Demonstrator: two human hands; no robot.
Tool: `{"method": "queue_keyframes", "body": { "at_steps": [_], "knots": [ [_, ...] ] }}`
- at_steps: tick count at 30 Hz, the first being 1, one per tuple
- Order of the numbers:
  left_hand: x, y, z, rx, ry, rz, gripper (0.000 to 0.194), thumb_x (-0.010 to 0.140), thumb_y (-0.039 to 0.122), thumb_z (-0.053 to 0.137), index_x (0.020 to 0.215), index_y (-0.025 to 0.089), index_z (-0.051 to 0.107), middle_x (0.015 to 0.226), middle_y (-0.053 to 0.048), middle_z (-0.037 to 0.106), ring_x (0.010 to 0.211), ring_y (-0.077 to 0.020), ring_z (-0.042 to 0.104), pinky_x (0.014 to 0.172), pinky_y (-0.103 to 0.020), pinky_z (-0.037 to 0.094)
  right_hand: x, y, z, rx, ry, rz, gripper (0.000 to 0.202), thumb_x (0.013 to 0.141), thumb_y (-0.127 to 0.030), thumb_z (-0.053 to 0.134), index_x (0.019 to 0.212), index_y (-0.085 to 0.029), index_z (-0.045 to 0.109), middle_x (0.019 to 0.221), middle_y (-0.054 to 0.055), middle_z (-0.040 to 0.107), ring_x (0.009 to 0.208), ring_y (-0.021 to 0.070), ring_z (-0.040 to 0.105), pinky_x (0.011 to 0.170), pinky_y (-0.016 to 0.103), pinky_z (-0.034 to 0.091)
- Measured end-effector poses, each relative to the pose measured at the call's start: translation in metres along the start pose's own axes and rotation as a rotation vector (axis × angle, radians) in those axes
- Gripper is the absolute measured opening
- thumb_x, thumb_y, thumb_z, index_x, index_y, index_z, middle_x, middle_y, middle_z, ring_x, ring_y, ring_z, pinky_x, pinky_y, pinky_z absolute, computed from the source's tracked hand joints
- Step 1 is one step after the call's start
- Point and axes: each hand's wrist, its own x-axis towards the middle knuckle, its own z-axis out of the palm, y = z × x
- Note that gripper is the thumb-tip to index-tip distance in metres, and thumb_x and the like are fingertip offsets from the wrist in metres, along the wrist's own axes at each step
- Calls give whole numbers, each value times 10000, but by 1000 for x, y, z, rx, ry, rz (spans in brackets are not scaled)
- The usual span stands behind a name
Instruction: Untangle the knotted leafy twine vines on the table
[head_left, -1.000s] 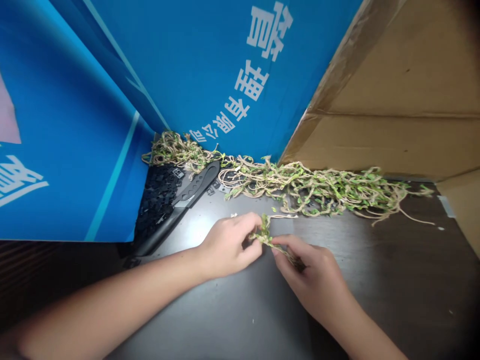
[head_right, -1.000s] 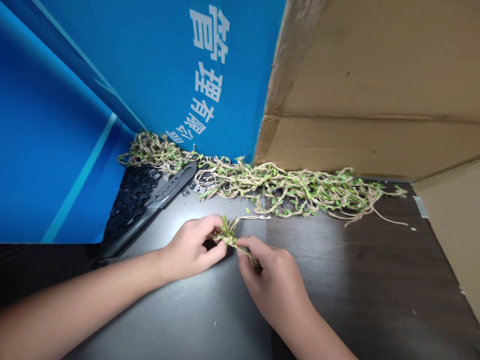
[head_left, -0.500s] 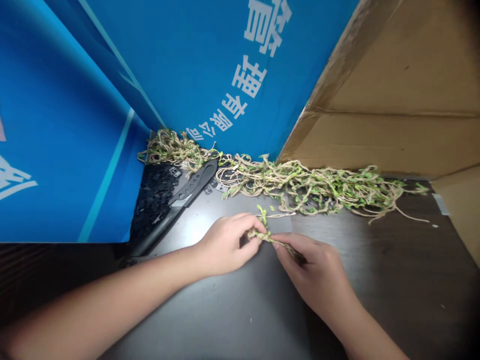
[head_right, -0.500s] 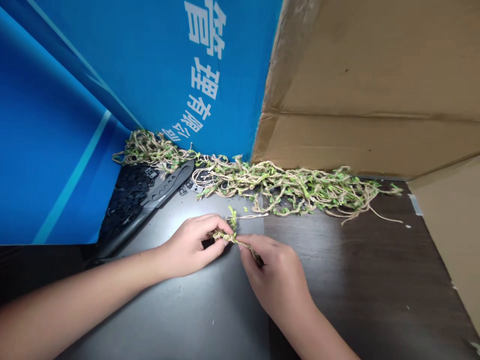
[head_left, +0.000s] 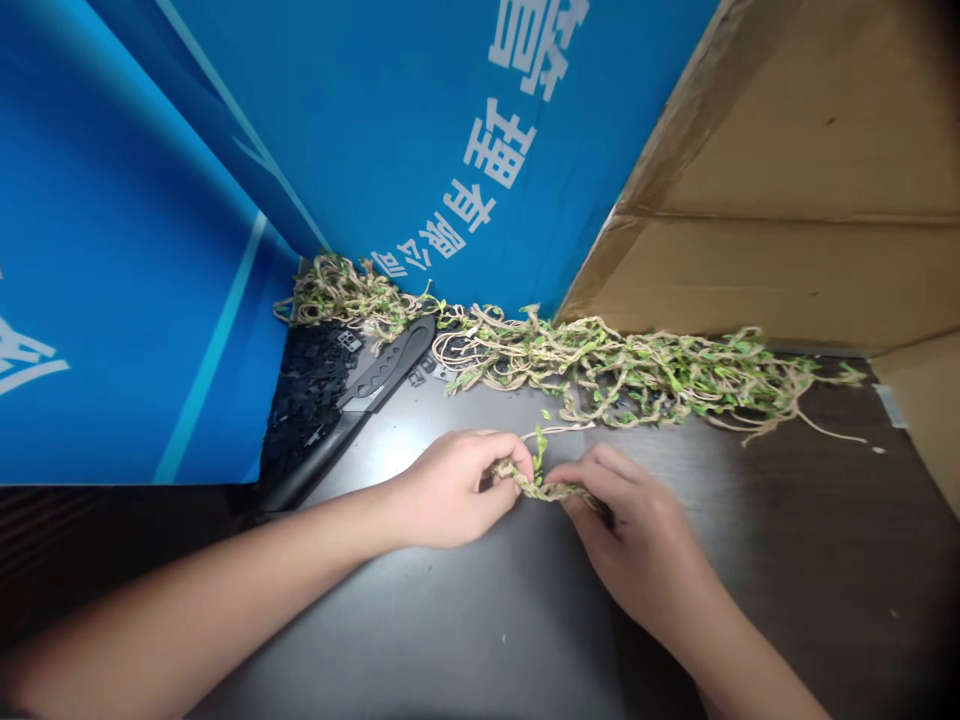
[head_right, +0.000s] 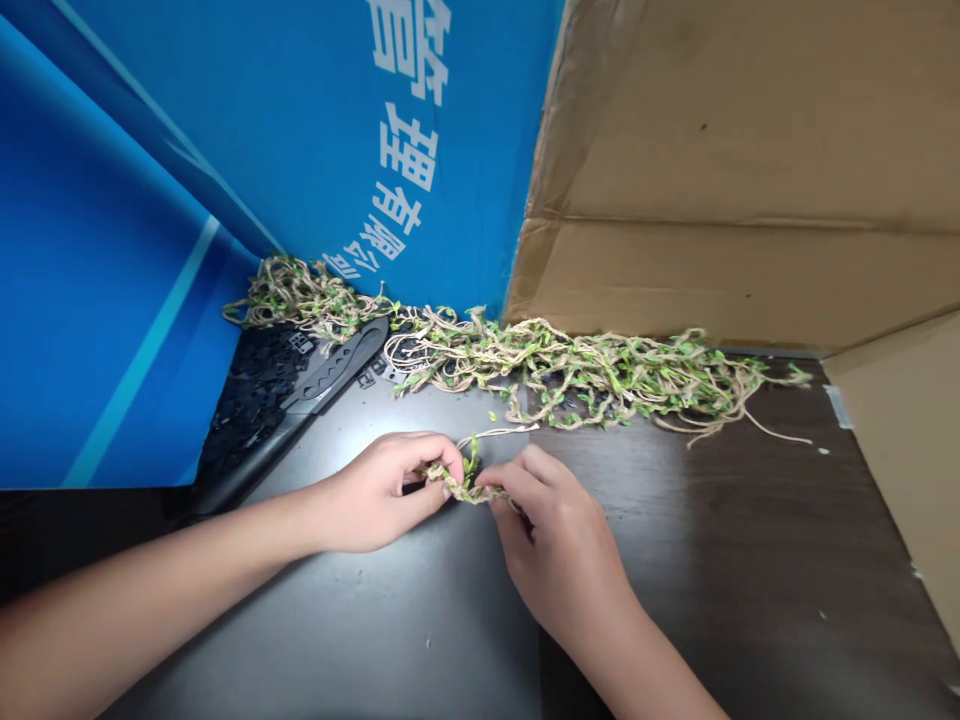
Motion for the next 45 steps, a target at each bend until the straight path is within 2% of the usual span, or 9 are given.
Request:
{"method": "queue_keyframes", "body": {
  "at_steps": [2, 5, 8, 14, 18, 22, 36, 42, 45],
  "knots": [
    [0, -1, 1, 9, 10, 8, 130, 887, 174, 556, 960, 189, 662, 812, 7, 621, 649, -97, 487, 587, -207, 383, 2, 0, -2, -5, 24, -28, 204, 963, -133, 521, 1005, -250, 682, 995, 46, 626, 885, 192, 605, 748, 316, 472],
    [-1, -3, 5, 23, 89, 12, 132, 883, 173, 562, 967, 193, 662, 840, 5, 633, 686, -100, 524, 606, -208, 401, 4, -2, -4, -24, 59, -89, 164, 958, -133, 546, 1016, -237, 659, 1161, 66, 632, 1097, 235, 579, 914, 383, 461],
    [-2, -5, 11, 23, 171, 26, 145, 861, 157, 573, 967, 193, 665, 858, 8, 645, 704, -99, 545, 628, -210, 419, 6, -5, -2, -51, 55, -172, 146, 954, -200, 636, 1096, -235, 640, 1224, 57, 648, 1171, 245, 563, 980, 414, 433],
    [-1, -4, 13, 13, 174, 57, 137, 851, 148, 583, 932, 192, 684, 842, 17, 678, 710, -98, 568, 639, -210, 426, 4, -9, 7, -141, 132, -203, 91, 978, -218, 668, 1063, -217, 635, 1028, 30, 694, 986, 204, 610, 896, 386, 422],
    [-2, -1, 12, 31, 149, 69, 133, 853, 154, 589, 939, 195, 682, 866, 10, 691, 738, -109, 589, 653, -215, 436, 3, -10, 9, -132, 128, -240, 69, 984, -171, 633, 1047, -198, 621, 996, 43, 688, 930, 196, 609, 859, 378, 422],
    [-3, -1, 13, 58, 177, 81, 104, 857, 185, 608, 955, 198, 641, 863, 12, 669, 747, -114, 592, 668, -224, 443, 3, -10, 9, -129, 139, -238, 84, 972, -144, 615, 1039, -195, 613, 988, 46, 681, 893, 194, 595, 836, 377, 425],
    [-1, -6, 13, 67, 152, 86, 130, 816, 118, 560, 884, 190, 644, 835, 11, 629, 722, -114, 543, 670, -234, 403, 1, -5, 14, -71, 61, -163, 118, 1017, -163, 567, 1040, -216, 669, 1012, 40, 683, 900, 193, 591, 816, 361, 436],
    [-1, -1, 6, 167, 76, 135, 164, 857, 106, 505, 918, 190, 632, 832, 4, 625, 713, -122, 527, 668, -249, 388, 2, -4, 13, -65, 76, -146, 111, 1012, -178, 593, 1061, -250, 662, 1012, 26, 669, 912, 188, 589, 820, 351, 462],
    [-1, 0, 6, 133, 70, 112, 161, 832, 97, 519, 902, 185, 633, 824, 2, 626, 701, -119, 524, 653, -240, 391, 3, -5, 12, -99, 173, -152, 57, 983, -196, 646, 1025, -221, 618, 1079, 59, 637, 981, 205, 587, 866, 371, 477]
  ]
}}
